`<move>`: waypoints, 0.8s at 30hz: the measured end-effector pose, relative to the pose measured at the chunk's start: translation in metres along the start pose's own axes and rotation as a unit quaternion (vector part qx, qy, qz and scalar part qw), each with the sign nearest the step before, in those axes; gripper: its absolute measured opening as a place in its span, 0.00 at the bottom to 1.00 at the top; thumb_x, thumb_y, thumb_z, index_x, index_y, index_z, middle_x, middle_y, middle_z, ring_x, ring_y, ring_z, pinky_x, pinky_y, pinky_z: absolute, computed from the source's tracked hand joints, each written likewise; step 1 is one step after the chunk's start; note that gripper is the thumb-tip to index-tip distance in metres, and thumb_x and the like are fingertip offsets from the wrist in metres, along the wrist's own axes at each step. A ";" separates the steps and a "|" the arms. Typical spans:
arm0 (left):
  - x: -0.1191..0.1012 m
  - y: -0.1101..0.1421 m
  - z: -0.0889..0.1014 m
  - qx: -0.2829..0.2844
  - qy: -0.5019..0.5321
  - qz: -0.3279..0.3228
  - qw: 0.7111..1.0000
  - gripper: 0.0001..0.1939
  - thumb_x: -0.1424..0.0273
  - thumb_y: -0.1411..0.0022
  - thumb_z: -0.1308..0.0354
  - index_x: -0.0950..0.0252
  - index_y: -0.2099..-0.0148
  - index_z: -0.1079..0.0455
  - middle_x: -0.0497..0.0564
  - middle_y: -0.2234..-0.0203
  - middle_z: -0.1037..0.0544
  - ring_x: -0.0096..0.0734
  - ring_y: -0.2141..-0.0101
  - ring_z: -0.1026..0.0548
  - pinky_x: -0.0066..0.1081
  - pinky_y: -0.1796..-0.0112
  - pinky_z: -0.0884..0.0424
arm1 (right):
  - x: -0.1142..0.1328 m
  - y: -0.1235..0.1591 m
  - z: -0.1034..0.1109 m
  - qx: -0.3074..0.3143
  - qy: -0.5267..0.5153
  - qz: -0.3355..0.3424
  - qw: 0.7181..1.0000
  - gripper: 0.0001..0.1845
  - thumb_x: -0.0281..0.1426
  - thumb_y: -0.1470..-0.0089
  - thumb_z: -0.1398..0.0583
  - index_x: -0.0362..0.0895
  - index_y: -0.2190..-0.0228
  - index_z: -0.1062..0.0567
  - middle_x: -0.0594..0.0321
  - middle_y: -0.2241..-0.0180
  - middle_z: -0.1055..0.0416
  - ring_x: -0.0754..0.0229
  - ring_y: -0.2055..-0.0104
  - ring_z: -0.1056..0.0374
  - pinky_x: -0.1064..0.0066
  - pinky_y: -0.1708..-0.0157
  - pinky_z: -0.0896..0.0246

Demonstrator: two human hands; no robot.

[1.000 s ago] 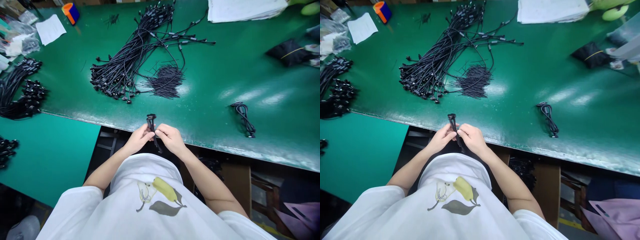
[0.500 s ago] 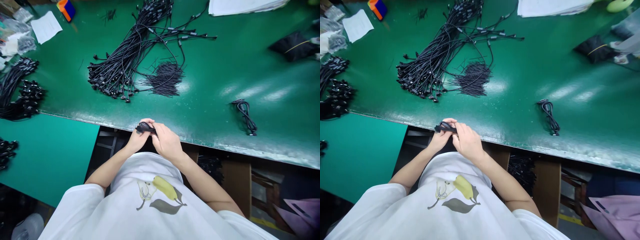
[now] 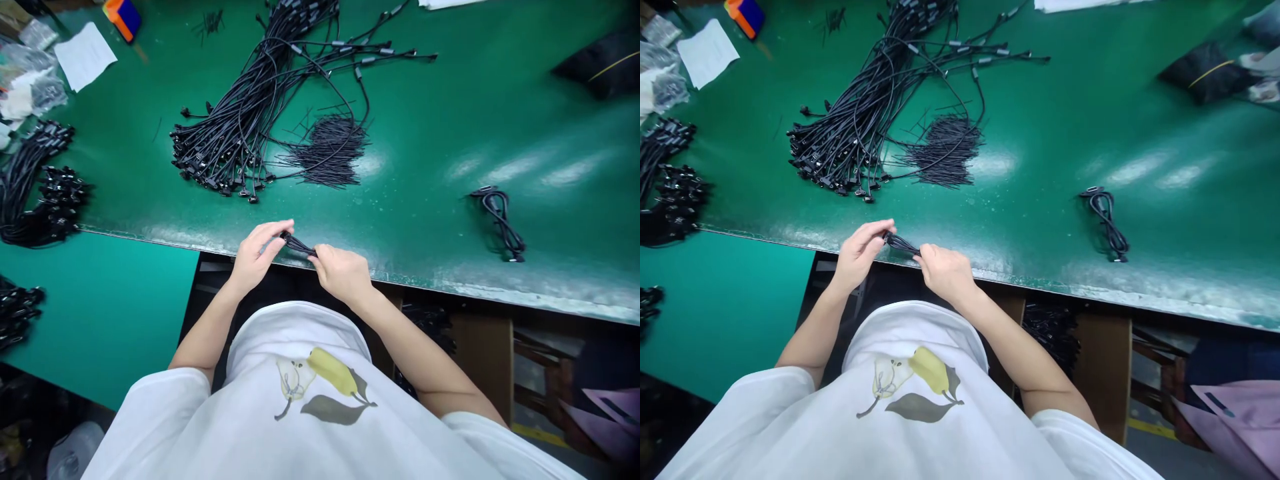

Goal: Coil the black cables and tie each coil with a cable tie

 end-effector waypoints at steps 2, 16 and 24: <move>0.001 -0.004 -0.002 -0.029 -0.048 0.018 0.998 0.17 0.56 0.34 0.44 0.62 0.52 0.24 0.53 0.61 0.21 0.34 0.57 0.25 0.34 0.49 0.32 | 0.000 -0.001 -0.001 -0.008 0.013 0.010 1.000 0.20 0.37 0.30 0.53 0.40 0.59 0.25 0.60 0.74 0.28 0.61 0.74 0.39 0.67 0.72 0.56; 0.012 -0.021 -0.069 -0.122 0.379 0.196 0.896 0.15 0.57 0.39 0.37 0.65 0.62 0.30 0.45 0.74 0.24 0.28 0.67 0.20 0.35 0.52 0.25 | -0.015 0.004 -0.005 -0.039 0.058 -0.007 0.998 0.15 0.34 0.30 0.52 0.45 0.54 0.27 0.61 0.66 0.28 0.62 0.67 0.36 0.68 0.68 0.49; 0.037 -0.021 -0.059 -0.063 0.195 0.208 0.956 0.22 0.53 0.41 0.38 0.62 0.51 0.28 0.57 0.42 0.26 0.46 0.39 0.31 0.48 0.35 0.41 | -0.078 0.018 0.001 0.028 0.089 -0.132 0.987 0.14 0.39 0.32 0.48 0.49 0.53 0.26 0.62 0.63 0.30 0.64 0.68 0.36 0.72 0.71 0.47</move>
Point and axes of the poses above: each hand's wrist, its own y-axis away from the middle knuckle, its own z-axis out of the back of the hand, x = y × z, the point moved 5 cm from there along -y, towards the middle knuckle
